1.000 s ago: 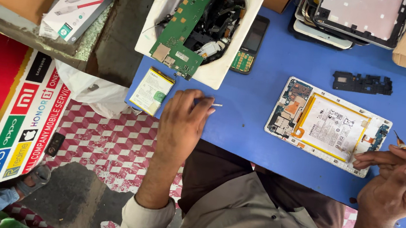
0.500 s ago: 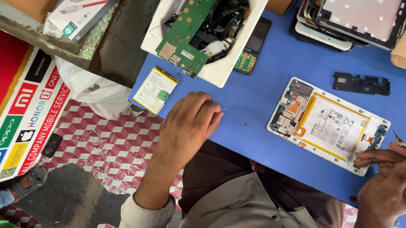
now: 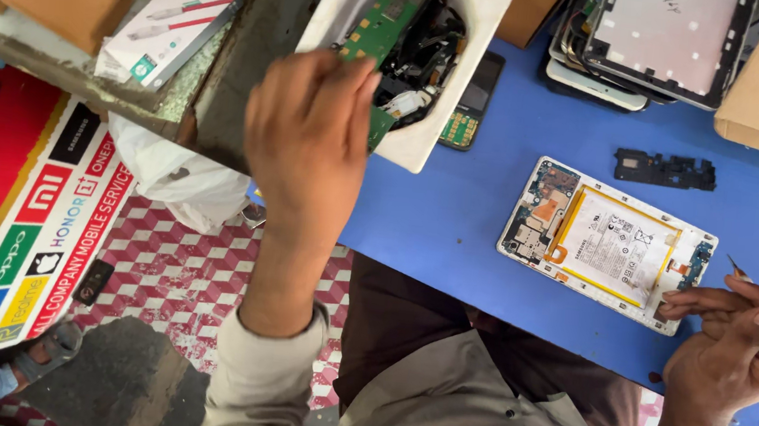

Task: The person disassembles a tablet by removing screws and prying off internal components. They use a screwdriver and a prying tool to detach a metal bracket and other parts from the device's chassis.

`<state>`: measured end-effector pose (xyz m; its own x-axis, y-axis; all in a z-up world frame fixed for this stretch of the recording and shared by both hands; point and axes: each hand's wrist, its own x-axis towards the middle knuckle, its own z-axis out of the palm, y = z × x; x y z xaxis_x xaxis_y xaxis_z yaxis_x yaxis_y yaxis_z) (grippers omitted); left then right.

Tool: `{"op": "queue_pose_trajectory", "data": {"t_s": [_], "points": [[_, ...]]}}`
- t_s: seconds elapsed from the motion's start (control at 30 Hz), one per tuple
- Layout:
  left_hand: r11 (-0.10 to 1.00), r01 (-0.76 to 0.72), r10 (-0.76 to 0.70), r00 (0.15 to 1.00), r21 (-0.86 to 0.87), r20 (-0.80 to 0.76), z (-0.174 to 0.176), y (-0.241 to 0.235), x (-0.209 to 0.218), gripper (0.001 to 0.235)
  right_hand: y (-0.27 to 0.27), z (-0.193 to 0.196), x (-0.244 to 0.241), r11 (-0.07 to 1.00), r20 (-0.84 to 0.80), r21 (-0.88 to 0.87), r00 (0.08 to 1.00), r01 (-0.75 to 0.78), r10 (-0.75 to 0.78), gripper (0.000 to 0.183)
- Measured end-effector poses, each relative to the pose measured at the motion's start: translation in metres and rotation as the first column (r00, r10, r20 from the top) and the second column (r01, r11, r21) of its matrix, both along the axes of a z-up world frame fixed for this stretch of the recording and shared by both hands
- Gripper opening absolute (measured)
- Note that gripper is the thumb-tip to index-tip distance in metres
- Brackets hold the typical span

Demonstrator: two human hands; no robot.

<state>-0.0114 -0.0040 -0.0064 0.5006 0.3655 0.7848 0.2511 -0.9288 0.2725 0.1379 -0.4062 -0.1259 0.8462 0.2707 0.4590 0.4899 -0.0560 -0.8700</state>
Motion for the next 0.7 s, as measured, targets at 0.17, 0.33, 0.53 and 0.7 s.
{"op": "queue_pose_trajectory", "data": {"t_s": [0.17,0.33,0.53,0.7], "points": [[0.985,0.057,-0.033,0.989,-0.160,0.147,-0.038,-0.026,-0.041,0.005,-0.001,-0.004,0.002,1.000,-0.019,0.008,1.000,-0.024,0.024,0.050],[0.968,-0.036,0.066,0.992,-0.250,0.109,-0.091,-0.031,-0.075,0.012,-0.017,-0.027,0.007,1.000,-0.062,0.021,0.998,-0.003,0.004,0.048],[0.959,-0.196,0.153,0.966,-0.206,-0.208,-0.097,-0.004,-0.118,0.052,-0.048,-0.060,0.026,0.998,-0.079,-0.041,0.996,-0.053,0.050,0.044],[0.985,-0.100,0.015,0.863,-0.142,-0.504,-0.092,0.009,-0.128,0.089,-0.065,-0.076,0.049,0.889,0.173,-0.455,0.974,-0.053,0.147,0.035]]}}
